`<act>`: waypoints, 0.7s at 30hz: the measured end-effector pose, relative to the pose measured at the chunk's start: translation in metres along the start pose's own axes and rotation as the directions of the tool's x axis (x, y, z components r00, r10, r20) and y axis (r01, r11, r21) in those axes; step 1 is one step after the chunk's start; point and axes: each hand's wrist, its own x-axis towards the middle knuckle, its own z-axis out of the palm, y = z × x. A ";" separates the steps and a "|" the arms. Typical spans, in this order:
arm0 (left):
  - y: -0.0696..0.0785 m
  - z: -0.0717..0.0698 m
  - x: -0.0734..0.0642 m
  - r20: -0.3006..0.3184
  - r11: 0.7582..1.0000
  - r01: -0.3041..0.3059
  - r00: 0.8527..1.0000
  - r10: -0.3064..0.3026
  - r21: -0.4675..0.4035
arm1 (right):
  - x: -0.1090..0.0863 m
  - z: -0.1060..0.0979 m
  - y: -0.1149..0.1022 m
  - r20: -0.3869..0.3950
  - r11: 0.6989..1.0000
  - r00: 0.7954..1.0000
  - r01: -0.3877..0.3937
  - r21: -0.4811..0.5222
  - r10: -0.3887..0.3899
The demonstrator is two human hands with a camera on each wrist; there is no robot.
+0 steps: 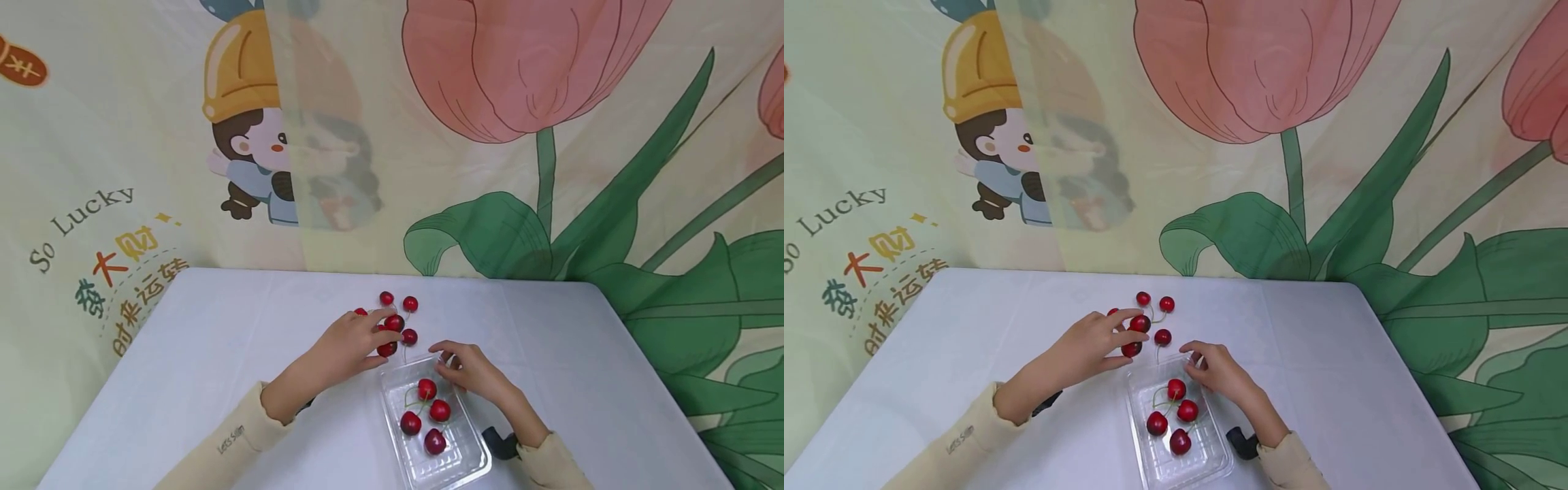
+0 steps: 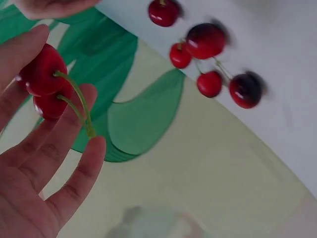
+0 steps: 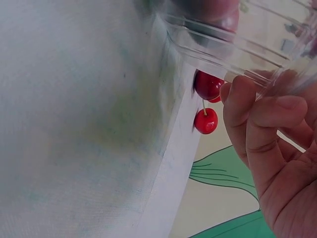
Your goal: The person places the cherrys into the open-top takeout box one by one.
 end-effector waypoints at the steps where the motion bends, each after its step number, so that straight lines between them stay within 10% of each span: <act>1: 0.003 0.000 0.000 -0.002 1.000 -0.022 1.000 0.022 0.005 | 0.000 0.000 0.000 0.001 1.000 1.000 0.002 0.000 -0.002; 21: 0.057 0.029 0.012 0.240 0.968 -0.206 0.942 0.236 -0.144 | 0.002 0.002 0.001 -0.018 1.000 1.000 0.004 -0.028 -0.005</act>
